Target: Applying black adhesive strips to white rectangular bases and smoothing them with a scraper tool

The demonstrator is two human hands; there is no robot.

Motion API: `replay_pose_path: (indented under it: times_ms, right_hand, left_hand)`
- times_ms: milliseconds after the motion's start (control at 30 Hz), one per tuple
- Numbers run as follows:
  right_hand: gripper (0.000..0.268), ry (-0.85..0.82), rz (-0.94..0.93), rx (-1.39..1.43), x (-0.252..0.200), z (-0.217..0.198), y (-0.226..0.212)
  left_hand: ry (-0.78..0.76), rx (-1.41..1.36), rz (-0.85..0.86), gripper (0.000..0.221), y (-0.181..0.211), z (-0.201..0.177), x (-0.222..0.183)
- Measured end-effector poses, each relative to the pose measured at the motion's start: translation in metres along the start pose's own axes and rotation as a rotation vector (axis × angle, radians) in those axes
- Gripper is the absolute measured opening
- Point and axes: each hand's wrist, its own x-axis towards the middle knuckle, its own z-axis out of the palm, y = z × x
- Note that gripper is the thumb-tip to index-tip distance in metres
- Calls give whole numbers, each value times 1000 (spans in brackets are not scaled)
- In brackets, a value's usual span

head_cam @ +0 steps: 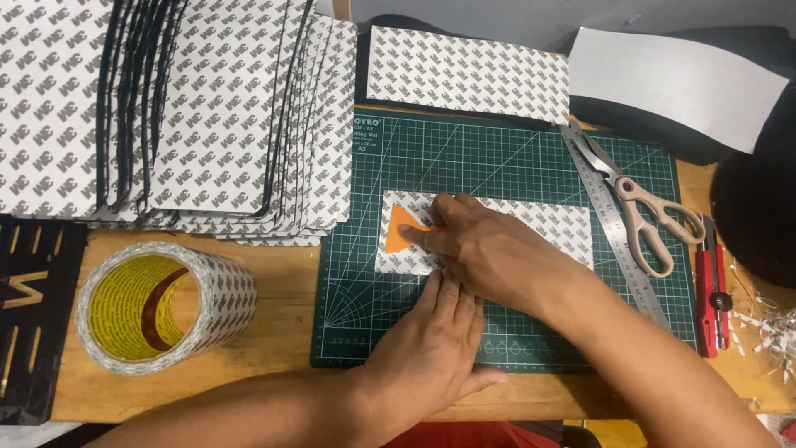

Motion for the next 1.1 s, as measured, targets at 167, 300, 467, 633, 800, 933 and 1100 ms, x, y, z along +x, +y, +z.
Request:
replay_pose_path:
  times_ms: [167, 300, 467, 633, 800, 933, 1100]
  right_hand:
    - [56, -145, 126, 25, -12, -9, -5]
    - [52, -157, 128, -22, -12, -10, -10]
    - [46, -78, 4, -88, 0, 2, -7]
    - [50, -161, 73, 17, -11, -10, -6]
    - [50, -89, 19, -20, -13, -4, -3]
    - [59, -125, 119, 130, -11, -13, -10]
    - [24, -92, 158, 178, -14, -20, -22]
  left_hand:
    - [1, 0, -15, 100, -1, 0, 0]
    - [22, -15, -24, 101, 2, 3, -1]
    - [10, -39, -25, 98, 2, 0, 0]
    - [-78, -27, -5, 104, 0, 2, 0]
    - [60, -412, 0, 73, -12, 2, 4]
    - [416, -479, -33, 39, -41, -18, 10]
    - [199, -536, -326, 22, -67, -11, 20]
